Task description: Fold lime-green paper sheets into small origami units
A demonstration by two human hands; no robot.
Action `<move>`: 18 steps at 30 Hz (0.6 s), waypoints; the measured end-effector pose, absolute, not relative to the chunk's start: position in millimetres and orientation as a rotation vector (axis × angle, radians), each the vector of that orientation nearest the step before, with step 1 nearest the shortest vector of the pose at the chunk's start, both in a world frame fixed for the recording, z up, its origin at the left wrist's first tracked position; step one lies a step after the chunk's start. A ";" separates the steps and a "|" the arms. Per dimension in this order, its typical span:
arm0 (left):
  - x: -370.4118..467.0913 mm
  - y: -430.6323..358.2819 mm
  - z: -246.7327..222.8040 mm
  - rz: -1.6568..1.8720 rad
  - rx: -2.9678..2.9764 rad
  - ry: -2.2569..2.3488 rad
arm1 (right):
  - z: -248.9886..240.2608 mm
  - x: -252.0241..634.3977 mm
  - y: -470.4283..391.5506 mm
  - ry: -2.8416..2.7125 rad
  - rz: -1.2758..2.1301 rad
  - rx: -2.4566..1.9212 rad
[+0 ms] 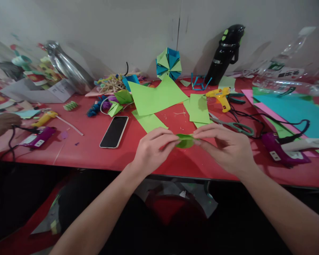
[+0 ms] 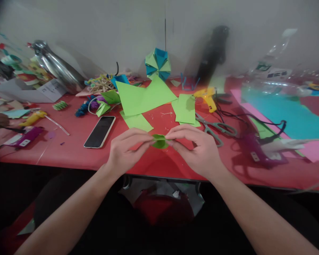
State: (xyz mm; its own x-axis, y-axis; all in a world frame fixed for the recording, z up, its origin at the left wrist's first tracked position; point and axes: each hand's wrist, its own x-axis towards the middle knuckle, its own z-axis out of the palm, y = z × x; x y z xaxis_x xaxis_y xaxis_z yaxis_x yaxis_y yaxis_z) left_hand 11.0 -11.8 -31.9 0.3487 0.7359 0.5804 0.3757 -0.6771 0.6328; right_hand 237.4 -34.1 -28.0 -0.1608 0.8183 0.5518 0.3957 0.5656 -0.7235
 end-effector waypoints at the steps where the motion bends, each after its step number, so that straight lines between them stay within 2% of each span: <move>1: 9.8 -12.3 -32.4 1.266 2.246 0.966 | -27.3 237.5 -35.0 -1.783 0.490 -1.012; 10: 6.1 -6.4 -36.5 1.453 2.650 0.842 | -24.3 238.2 -37.1 -1.856 0.345 -0.970; 18: 18.5 -8.8 -38.0 1.455 2.623 0.808 | -24.5 228.2 -37.4 -1.897 0.336 -0.917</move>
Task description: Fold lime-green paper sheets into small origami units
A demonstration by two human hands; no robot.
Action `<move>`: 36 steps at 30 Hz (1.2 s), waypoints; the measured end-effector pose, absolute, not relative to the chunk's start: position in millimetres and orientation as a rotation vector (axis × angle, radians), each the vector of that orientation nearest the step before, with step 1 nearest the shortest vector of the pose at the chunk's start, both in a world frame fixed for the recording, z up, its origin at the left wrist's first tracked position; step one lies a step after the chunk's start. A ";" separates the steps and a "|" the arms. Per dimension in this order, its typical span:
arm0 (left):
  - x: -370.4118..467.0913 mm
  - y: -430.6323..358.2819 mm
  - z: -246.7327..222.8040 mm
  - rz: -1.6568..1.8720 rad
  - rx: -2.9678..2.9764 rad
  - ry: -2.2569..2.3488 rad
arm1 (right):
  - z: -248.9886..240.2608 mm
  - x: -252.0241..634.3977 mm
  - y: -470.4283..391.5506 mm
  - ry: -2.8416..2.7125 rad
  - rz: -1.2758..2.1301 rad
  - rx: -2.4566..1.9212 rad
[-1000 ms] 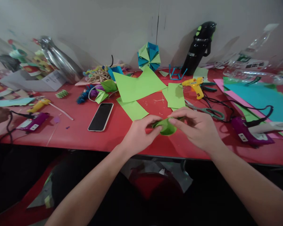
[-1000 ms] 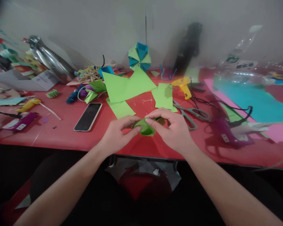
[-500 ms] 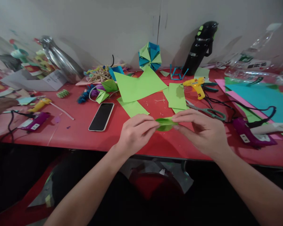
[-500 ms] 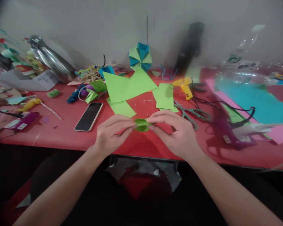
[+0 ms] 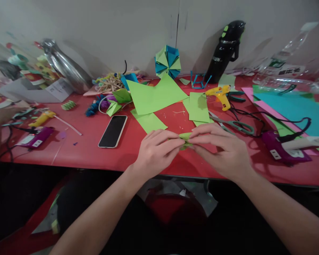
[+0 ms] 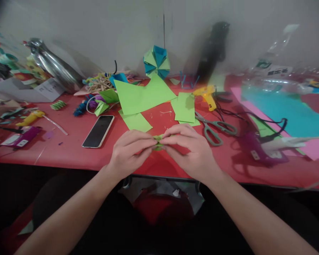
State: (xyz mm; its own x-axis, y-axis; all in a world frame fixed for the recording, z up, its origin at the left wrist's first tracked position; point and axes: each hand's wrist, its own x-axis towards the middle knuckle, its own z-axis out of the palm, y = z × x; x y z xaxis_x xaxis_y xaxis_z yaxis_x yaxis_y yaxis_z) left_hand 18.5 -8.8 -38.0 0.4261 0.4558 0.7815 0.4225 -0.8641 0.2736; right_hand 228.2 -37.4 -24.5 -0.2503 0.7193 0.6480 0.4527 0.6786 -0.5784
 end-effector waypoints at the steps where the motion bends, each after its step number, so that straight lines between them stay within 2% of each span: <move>1: 19.1 -9.1 -38.6 1.464 2.595 0.802 | -24.4 227.4 -37.9 -1.894 0.344 -0.928; 13: 15.4 -13.7 -38.0 1.568 2.652 0.717 | -22.6 231.4 -41.8 -1.961 0.136 -0.816; 36: 20.1 -18.9 -36.8 1.546 2.445 0.678 | -29.2 233.3 -37.1 -1.976 0.085 -0.852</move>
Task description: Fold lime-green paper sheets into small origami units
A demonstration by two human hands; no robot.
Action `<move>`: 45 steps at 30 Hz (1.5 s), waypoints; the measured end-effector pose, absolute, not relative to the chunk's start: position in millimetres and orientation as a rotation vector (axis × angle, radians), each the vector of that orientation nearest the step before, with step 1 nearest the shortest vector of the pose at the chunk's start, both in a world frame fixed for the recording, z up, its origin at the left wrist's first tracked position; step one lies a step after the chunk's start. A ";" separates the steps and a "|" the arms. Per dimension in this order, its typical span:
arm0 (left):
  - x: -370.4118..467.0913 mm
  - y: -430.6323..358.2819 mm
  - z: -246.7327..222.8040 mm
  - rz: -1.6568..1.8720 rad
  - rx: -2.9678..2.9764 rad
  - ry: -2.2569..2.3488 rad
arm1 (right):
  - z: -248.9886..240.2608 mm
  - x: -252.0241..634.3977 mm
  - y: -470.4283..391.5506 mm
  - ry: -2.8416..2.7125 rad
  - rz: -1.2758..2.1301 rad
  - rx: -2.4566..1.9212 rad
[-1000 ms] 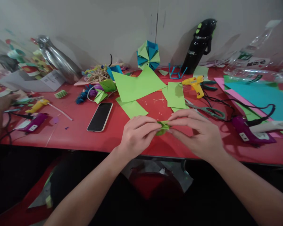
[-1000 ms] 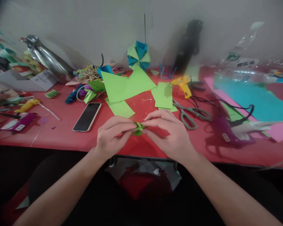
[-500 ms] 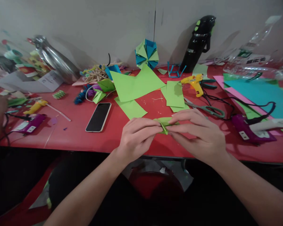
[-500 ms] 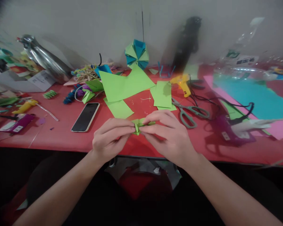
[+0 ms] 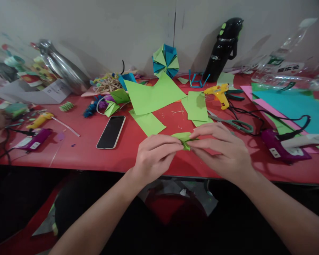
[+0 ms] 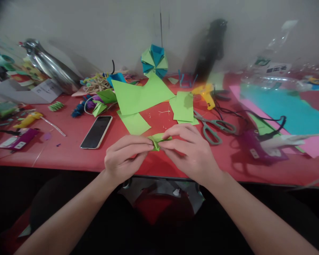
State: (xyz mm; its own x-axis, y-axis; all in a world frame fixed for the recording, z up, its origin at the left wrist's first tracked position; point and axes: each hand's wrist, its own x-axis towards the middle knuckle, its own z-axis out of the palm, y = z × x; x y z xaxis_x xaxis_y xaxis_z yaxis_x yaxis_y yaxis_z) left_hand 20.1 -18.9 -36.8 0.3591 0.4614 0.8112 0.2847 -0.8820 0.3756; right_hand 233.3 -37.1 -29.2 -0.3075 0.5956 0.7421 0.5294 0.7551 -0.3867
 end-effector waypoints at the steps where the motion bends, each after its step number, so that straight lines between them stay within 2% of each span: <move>1: 20.3 -18.9 -37.3 1.541 2.434 0.692 | -29.7 233.2 -36.9 -1.978 0.092 -0.864; 11: 23.9 -20.7 -38.5 1.430 2.291 0.819 | -26.6 229.2 -39.1 -1.922 0.312 -0.997; 21: 26.5 -22.8 -29.5 1.270 1.905 0.933 | -25.2 230.6 -36.4 -1.798 0.743 -1.067; 45: 23.4 -17.6 -32.9 1.333 2.064 0.803 | -26.4 227.8 -35.2 -1.725 0.983 -1.114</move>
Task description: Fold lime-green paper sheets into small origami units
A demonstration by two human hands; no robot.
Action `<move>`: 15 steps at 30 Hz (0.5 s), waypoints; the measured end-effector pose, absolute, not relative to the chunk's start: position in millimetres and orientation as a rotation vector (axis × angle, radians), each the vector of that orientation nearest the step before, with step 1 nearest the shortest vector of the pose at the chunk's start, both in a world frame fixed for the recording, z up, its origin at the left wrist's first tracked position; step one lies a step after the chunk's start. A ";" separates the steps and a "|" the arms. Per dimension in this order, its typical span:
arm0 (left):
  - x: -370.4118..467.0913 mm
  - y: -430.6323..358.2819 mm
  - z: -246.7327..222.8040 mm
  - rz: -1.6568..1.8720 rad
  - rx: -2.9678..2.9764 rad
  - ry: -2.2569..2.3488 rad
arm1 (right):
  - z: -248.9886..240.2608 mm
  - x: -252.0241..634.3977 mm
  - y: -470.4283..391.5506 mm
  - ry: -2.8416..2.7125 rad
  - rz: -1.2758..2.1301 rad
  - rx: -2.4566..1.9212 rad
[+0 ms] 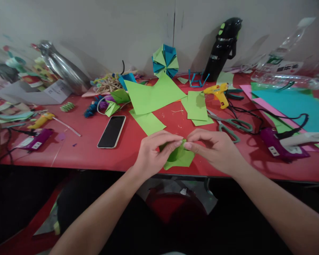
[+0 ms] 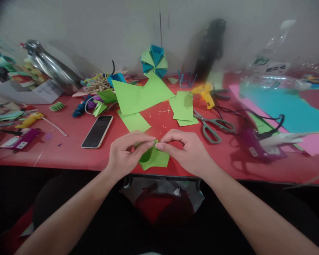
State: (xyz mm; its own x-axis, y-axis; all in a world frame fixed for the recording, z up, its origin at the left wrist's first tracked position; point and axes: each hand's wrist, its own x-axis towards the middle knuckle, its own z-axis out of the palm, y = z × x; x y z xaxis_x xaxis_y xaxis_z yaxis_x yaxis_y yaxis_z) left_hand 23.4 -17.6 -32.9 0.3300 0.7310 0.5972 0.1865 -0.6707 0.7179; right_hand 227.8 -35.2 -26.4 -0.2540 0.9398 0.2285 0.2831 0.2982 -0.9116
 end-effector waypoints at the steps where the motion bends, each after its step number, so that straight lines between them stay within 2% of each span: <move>1: 23.3 -17.8 -32.5 1.324 2.070 0.822 | -26.8 227.9 -35.0 -1.726 0.991 -1.115; 15: 24.7 -19.7 -33.7 1.335 1.996 0.801 | -27.8 230.2 -34.1 -1.737 1.048 -1.085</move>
State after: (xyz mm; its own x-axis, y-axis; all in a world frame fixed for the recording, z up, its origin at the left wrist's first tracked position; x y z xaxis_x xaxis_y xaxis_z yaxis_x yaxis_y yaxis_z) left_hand 24.7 -19.7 -33.7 0.3115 0.7563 0.5753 0.1520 -0.6372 0.7555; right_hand 230.2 -34.1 -27.8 -0.2961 0.9329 0.2048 0.2538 0.2836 -0.9247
